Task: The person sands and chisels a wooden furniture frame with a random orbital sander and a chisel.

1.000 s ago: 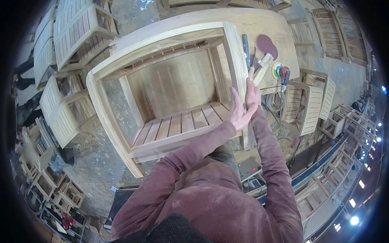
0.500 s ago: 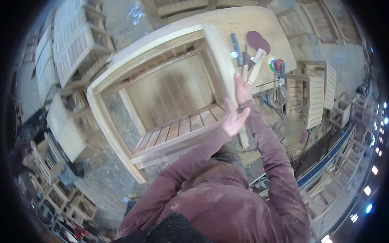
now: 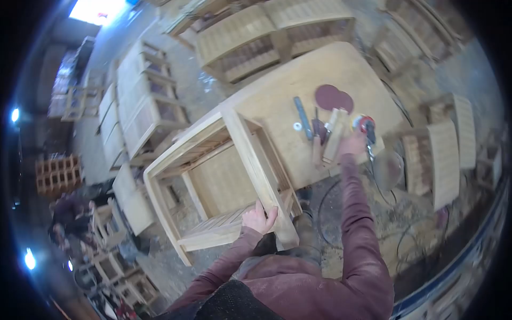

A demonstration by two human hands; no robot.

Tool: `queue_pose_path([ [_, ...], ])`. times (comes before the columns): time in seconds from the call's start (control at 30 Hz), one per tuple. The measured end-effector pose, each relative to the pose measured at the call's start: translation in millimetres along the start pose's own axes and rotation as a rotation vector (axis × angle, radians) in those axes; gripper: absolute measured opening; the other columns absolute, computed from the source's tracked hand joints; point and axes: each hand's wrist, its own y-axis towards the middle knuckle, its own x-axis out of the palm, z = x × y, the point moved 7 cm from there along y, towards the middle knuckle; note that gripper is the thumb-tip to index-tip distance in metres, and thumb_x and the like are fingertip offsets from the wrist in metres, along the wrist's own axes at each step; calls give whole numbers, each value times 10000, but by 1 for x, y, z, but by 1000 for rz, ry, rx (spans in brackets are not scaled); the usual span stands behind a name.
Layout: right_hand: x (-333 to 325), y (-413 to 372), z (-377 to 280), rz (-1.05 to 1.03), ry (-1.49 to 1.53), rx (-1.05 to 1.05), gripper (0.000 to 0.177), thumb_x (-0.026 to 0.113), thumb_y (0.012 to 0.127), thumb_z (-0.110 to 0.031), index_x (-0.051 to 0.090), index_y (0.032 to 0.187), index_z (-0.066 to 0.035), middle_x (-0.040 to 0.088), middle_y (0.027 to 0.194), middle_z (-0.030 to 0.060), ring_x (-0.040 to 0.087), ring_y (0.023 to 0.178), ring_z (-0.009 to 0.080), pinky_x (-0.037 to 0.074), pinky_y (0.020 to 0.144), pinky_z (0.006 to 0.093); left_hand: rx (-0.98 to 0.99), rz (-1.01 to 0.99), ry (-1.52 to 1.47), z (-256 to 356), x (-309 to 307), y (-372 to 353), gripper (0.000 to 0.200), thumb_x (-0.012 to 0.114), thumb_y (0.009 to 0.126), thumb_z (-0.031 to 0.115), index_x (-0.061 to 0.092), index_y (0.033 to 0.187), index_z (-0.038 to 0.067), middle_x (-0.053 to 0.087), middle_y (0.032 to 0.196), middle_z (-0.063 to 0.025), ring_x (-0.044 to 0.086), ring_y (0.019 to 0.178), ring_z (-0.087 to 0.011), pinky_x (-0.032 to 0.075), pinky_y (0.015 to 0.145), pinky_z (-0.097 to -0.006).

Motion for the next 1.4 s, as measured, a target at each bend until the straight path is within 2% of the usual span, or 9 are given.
queue_pose_path([
  [0.07,-1,37,33,-137,-63,131,764,708,712,-302,286,1349,-308,408,1295,147,441,1157,367,413,875,542,-50,-7,34,0,-3,-2,701,516,826,512,450,1127,-117,626,735,-233,626,632,-371,507,558,-451],
  [0.23,49,81,74,-425,84,218,835,695,730,-198,208,1390,-353,335,1365,155,418,1204,390,391,934,540,0,81,118,10,-9,0,704,504,823,525,458,1107,-117,621,677,-221,624,587,-370,503,531,-461],
  [0.43,43,92,68,-435,68,67,863,741,645,-90,288,1347,-304,410,1281,163,443,1183,364,423,936,442,-117,-124,89,2,3,-1,731,461,827,557,450,1116,-115,622,700,-242,630,661,-382,509,599,-471],
  [0.63,-24,4,101,85,558,15,727,719,557,-40,415,1215,-95,470,1159,147,502,1056,316,418,924,369,-87,-86,58,0,0,0,699,455,840,555,451,1060,-109,609,695,-271,605,646,-436,489,596,-512],
  [0.7,-61,-50,73,-129,1124,54,674,737,548,-65,449,1157,-47,480,1080,94,493,1013,244,389,921,339,-65,-103,18,-2,1,-1,711,445,844,558,437,1093,-108,613,747,-281,606,695,-441,488,631,-515],
  [0.83,-166,-125,-24,-345,1062,-272,660,772,561,-144,467,1138,-48,486,1071,75,490,974,201,393,888,318,-110,-219,-161,-20,-6,-4,720,482,854,514,386,1224,-96,582,998,-313,578,938,-428,461,822,-486],
  [0.97,-279,-216,-127,-480,516,-589,620,764,588,-200,499,1141,-110,495,1050,111,557,931,265,475,800,378,62,441,-328,-101,-58,-19,649,677,751,296,421,1269,1,421,1306,-229,391,1223,-364,305,1040,-432],
  [1.13,-263,-303,-168,-541,118,-787,550,729,630,-198,510,1134,-177,449,1068,139,560,929,336,519,726,438,-764,812,202,-351,-136,-122,902,761,651,357,311,1334,-24,320,1378,-239,268,1308,-359,234,1074,-441],
  [1.4,-183,-169,-380,-207,23,-837,361,549,796,-293,486,1120,-147,515,1058,182,573,943,376,485,798,467,-744,630,-528,-445,-107,-138,497,789,588,210,632,996,-26,671,888,-185,654,845,-308,495,791,-385],
])
